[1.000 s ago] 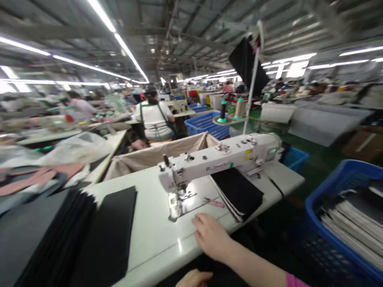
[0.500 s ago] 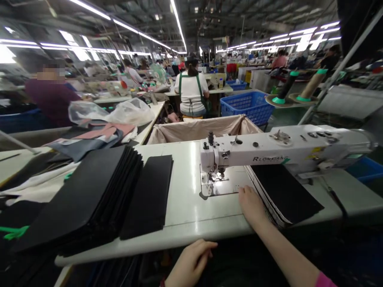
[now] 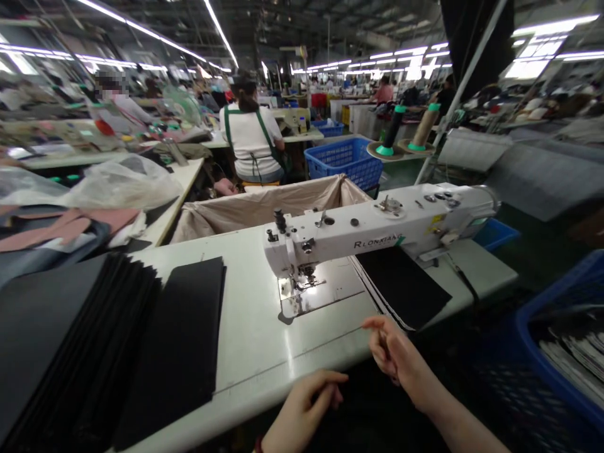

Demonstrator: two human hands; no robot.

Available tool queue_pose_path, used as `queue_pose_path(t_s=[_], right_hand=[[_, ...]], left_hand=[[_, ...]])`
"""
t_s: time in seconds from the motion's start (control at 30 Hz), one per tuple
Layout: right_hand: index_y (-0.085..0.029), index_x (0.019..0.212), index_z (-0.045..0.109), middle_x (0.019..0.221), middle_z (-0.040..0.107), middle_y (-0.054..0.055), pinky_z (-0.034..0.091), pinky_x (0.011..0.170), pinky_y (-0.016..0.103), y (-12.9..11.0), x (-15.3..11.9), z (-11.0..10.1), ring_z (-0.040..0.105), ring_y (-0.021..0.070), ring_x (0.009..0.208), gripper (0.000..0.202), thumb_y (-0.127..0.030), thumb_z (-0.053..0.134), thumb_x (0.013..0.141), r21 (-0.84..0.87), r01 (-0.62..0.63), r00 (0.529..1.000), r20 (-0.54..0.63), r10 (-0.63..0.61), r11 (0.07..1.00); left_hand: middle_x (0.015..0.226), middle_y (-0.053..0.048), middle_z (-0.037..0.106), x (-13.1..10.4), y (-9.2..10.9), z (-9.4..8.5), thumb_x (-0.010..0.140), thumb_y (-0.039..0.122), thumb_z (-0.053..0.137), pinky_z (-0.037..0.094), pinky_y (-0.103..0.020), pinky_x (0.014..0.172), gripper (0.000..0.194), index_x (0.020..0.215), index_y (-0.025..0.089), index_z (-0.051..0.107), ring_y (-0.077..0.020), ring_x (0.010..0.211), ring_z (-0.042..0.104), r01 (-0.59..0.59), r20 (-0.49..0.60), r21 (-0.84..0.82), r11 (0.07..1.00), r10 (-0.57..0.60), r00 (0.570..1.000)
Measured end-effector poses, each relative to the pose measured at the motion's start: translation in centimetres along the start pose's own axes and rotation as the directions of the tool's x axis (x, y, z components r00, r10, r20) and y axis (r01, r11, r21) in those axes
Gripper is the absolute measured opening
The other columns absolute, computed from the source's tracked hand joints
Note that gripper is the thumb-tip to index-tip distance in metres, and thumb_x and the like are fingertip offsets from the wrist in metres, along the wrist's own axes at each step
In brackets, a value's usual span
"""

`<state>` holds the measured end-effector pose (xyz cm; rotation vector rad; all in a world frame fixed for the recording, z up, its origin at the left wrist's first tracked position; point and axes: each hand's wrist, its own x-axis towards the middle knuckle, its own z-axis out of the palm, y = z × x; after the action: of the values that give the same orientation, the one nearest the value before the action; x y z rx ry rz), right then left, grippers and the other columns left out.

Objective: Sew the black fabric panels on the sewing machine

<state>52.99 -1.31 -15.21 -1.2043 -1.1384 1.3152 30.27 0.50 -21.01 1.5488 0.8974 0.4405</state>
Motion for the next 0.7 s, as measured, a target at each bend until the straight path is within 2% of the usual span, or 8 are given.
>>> queue_pose_path(t_s=[0.1, 0.23, 0.3, 0.37, 0.43, 0.5, 0.6, 0.7], right_hand=[[-0.021, 0.106, 0.054, 0.06, 0.026, -0.01, 0.015, 0.039, 0.019, 1.5, -1.7, 0.6, 0.012, 0.0051, 0.042, 0.034, -0.052, 0.05, 0.091, 0.461, -0.081, 0.996, 0.007, 0.087, 0.884], [-0.02, 0.097, 0.059, 0.054, 0.031, -0.011, 0.016, 0.04, 0.019, 6.5, -4.8, 2.3, 0.017, 0.0026, 0.038, 0.034, -0.051, 0.062, 0.084, 0.589, -0.345, 0.935, 0.283, 0.214, 0.73], [-0.014, 0.091, 0.063, 0.052, 0.036, -0.009, 0.017, 0.041, 0.019, 8.2, -6.1, 2.5, 0.024, 0.0027, 0.04, 0.042, -0.056, 0.062, 0.083, 0.429, -0.43, 0.867, 0.44, 0.232, 0.794], [-0.012, 0.091, 0.066, 0.052, 0.038, -0.007, 0.021, 0.042, 0.019, 7.9, -6.6, 1.8, 0.028, 0.004, 0.042, 0.047, -0.058, 0.052, 0.089, 0.273, -0.411, 0.862, 0.427, 0.273, 0.87], [-0.015, 0.096, 0.066, 0.058, 0.045, -0.004, 0.032, 0.046, 0.019, 5.7, -6.2, 0.1, 0.038, 0.007, 0.047, 0.045, -0.055, 0.045, 0.093, 0.087, -0.273, 0.94, 0.235, 0.246, 0.958], [-0.021, 0.103, 0.067, 0.08, 0.06, 0.003, 0.045, 0.063, 0.023, 2.7, -5.0, -2.3, 0.055, 0.0126, 0.069, 0.033, -0.047, 0.051, 0.092, -0.286, -0.053, 0.999, -0.023, 0.049, 0.957], [-0.027, 0.137, 0.046, 0.128, 0.055, 0.009, 0.05, 0.076, 0.03, 0.0, -2.7, -5.8, 0.061, 0.0188, 0.09, 0.047, -0.039, 0.049, 0.092, -0.776, 0.073, 0.959, -0.118, -0.259, 0.626], [-0.025, 0.137, 0.046, 0.138, 0.05, 0.009, 0.052, 0.07, 0.029, 0.2, -1.2, -8.1, 0.065, 0.0172, 0.083, 0.043, -0.029, 0.042, 0.094, -0.942, 0.059, 0.942, -0.057, -0.331, 0.33]], left_hand=[[0.087, -0.003, 0.067, 1.2, 1.1, 0.7, 0.097, 0.036, 0.042, 0.048, -0.025, 0.079, 0.032, 0.115, 0.023, 0.065, -0.0151, 0.08, 0.061, -0.027, 0.034, 0.005, 1.0, 0.027, 0.999], [0.088, -0.003, 0.067, 2.0, 1.7, 1.3, 0.097, 0.036, 0.043, 0.048, -0.025, 0.08, 0.031, 0.113, 0.024, 0.065, -0.0155, 0.082, 0.062, -0.033, 0.027, 0.015, 0.999, 0.032, 0.999], [0.087, -0.002, 0.067, 2.0, 1.6, 1.5, 0.096, 0.037, 0.043, 0.048, -0.025, 0.08, 0.031, 0.113, 0.023, 0.065, -0.0157, 0.082, 0.062, 0.005, 0.016, 0.018, 1.0, -0.005, 1.0], [0.085, -0.002, 0.067, 1.9, 1.5, 1.6, 0.096, 0.038, 0.043, 0.048, -0.025, 0.08, 0.032, 0.113, 0.022, 0.065, -0.016, 0.082, 0.062, 0.031, 0.012, 0.029, 0.999, -0.031, 0.999], [0.085, -0.003, 0.067, 1.9, 1.5, 1.7, 0.096, 0.039, 0.042, 0.048, -0.026, 0.081, 0.033, 0.113, 0.021, 0.064, -0.016, 0.082, 0.062, 0.029, 0.02, 0.04, 0.999, -0.029, 0.999], [0.085, -0.002, 0.066, 1.9, 1.8, 1.7, 0.097, 0.039, 0.042, 0.048, -0.026, 0.081, 0.033, 0.114, 0.021, 0.064, -0.0159, 0.082, 0.062, 0.017, 0.027, 0.048, 0.999, -0.018, 0.999], [0.086, -0.002, 0.066, 2.0, 2.4, 1.8, 0.097, 0.039, 0.041, 0.047, -0.026, 0.082, 0.033, 0.115, 0.022, 0.063, -0.0156, 0.083, 0.062, 0.005, 0.02, 0.052, 0.999, -0.006, 1.0], [0.086, -0.002, 0.066, 2.2, 2.7, 1.7, 0.097, 0.04, 0.042, 0.047, -0.027, 0.082, 0.034, 0.115, 0.021, 0.063, -0.0158, 0.084, 0.061, -0.008, 0.007, 0.037, 0.999, 0.008, 1.0]])
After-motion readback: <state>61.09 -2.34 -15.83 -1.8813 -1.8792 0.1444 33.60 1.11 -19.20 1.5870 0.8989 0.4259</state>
